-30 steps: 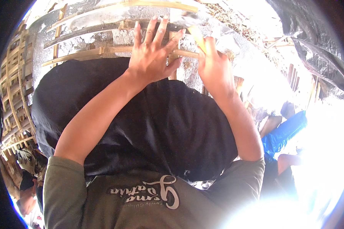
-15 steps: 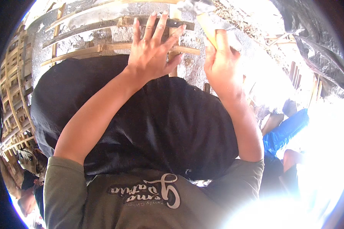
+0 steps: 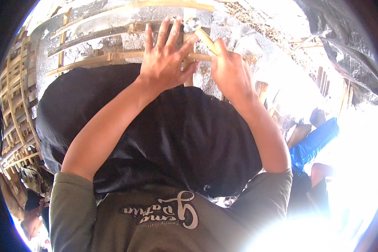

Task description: The person hammers nails into wooden slats to secure them to a roof frame. They repeatedly position slats, drive nails with a hammer, and adjust the wood pieces while working overhead.

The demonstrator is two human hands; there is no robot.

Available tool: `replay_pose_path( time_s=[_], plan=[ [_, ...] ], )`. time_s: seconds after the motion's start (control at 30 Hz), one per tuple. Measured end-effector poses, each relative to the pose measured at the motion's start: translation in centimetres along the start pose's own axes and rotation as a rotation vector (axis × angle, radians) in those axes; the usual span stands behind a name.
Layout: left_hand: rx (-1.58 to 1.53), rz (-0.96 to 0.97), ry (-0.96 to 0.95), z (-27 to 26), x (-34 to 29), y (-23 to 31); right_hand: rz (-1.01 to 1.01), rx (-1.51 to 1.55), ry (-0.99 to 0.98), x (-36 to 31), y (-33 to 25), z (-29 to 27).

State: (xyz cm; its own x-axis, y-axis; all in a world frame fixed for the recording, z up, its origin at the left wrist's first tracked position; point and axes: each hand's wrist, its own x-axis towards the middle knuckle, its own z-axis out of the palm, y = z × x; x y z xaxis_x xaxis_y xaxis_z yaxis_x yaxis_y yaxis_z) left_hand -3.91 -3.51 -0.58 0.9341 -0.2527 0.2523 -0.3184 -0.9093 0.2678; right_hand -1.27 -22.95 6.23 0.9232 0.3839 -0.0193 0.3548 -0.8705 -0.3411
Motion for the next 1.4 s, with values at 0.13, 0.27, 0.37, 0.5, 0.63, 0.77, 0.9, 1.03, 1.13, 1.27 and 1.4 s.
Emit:
replay_pose_path(
  time_s=[0.13, 0.27, 0.37, 0.5, 0.63, 0.77, 0.9, 1.03, 1.13, 1.27, 1.4],
  plan=[
    [-0.003, 0.003, 0.023, 0.4, 0.2, 0.0, -0.115, 0.118, 0.196, 0.3, -1.1, -0.4],
    [0.032, -0.003, -0.022, -0.2, 0.1, 0.2, -0.014, -0.098, -0.018, 0.3, -0.5, 0.5],
    [0.008, -0.003, 0.004, 0.0, 0.1, 0.0, -0.057, 0.006, 0.057, 0.5, -0.2, 0.2],
    [0.021, 0.007, 0.034, 0.2, 0.3, -0.1, -0.063, 0.106, 0.226, 0.6, -1.4, -0.9],
    [0.014, 0.000, 0.039, 0.2, 0.1, 0.0, 0.000, -0.006, -0.043, 0.6, -0.1, 0.9],
    [0.043, -0.004, -0.014, 0.0, 0.1, 0.1, 0.038, 0.071, -0.053, 0.4, -0.6, 0.5],
    [0.041, -0.015, -0.032, -0.1, 0.1, 0.2, -0.018, 0.204, 0.114, 0.6, -0.5, -0.2],
    [0.085, -0.029, -0.121, -0.7, 0.1, 0.2, 0.022, 0.382, 0.152, 1.4, 0.1, -1.5],
    [0.102, -0.036, -0.174, -1.3, 0.2, 0.3, 0.230, 0.647, 0.064, 1.7, -1.2, -2.7],
    [0.147, -0.050, -0.262, -2.3, 0.5, 0.5, 0.255, 0.383, 0.183, 3.2, 0.8, -0.1],
    [0.144, -0.023, -0.257, -2.0, 0.5, 1.2, 0.395, 0.371, 0.297, 2.1, 3.4, 3.2]
  ],
)
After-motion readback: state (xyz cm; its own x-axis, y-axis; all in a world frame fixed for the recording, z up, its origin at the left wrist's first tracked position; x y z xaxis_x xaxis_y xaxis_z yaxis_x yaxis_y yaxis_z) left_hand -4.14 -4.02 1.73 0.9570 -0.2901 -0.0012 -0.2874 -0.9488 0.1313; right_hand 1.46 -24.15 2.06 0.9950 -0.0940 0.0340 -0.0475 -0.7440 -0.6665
